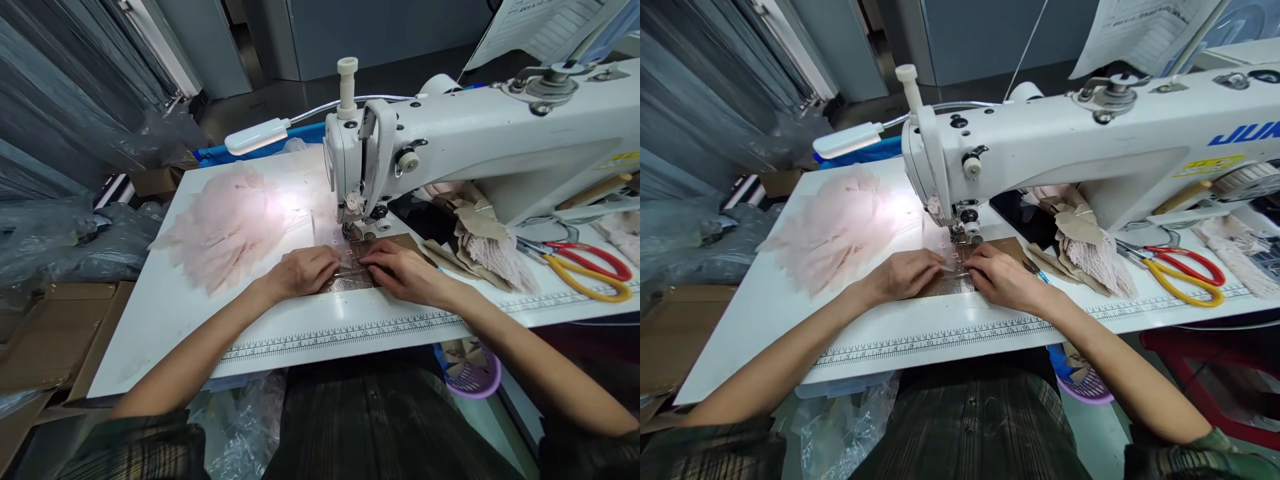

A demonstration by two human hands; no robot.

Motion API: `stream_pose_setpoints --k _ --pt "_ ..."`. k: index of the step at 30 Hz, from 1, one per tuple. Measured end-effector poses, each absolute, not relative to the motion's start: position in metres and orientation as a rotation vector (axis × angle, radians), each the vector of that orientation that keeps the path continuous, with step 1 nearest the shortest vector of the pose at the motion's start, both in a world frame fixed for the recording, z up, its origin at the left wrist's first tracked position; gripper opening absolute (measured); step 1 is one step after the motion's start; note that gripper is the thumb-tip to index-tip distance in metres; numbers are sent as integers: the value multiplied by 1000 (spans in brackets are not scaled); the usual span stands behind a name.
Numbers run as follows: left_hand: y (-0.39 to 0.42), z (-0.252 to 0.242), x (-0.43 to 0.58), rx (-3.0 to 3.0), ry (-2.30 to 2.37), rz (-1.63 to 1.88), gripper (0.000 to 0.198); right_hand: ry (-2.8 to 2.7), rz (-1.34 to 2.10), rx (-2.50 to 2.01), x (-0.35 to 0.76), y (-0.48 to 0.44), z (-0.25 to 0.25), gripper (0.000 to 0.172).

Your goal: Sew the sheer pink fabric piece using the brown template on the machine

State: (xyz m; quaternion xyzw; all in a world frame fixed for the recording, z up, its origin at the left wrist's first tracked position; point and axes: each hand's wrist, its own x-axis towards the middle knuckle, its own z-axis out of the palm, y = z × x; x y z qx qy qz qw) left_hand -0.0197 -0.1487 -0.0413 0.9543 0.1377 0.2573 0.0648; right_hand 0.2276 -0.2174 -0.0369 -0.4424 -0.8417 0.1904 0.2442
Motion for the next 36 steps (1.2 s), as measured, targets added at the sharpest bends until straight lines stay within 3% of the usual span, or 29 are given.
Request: stream_pose_setpoints --k 7,15,29,36 --pt "-143 -41 -12 2562 766 1133 11 -2394 286 -1159 202 -218 -52 39" --pt "-152 -46 -12 2820 467 828 6 -2443 267 -1206 210 -232 -55 37" --pt "-151 -48 -11 2937 354 1013 8 -2423 354 -1236 212 -235 -55 36" --pt "-154 -48 -10 3041 379 813 10 -2432 353 -1249 211 -239 -58 36"
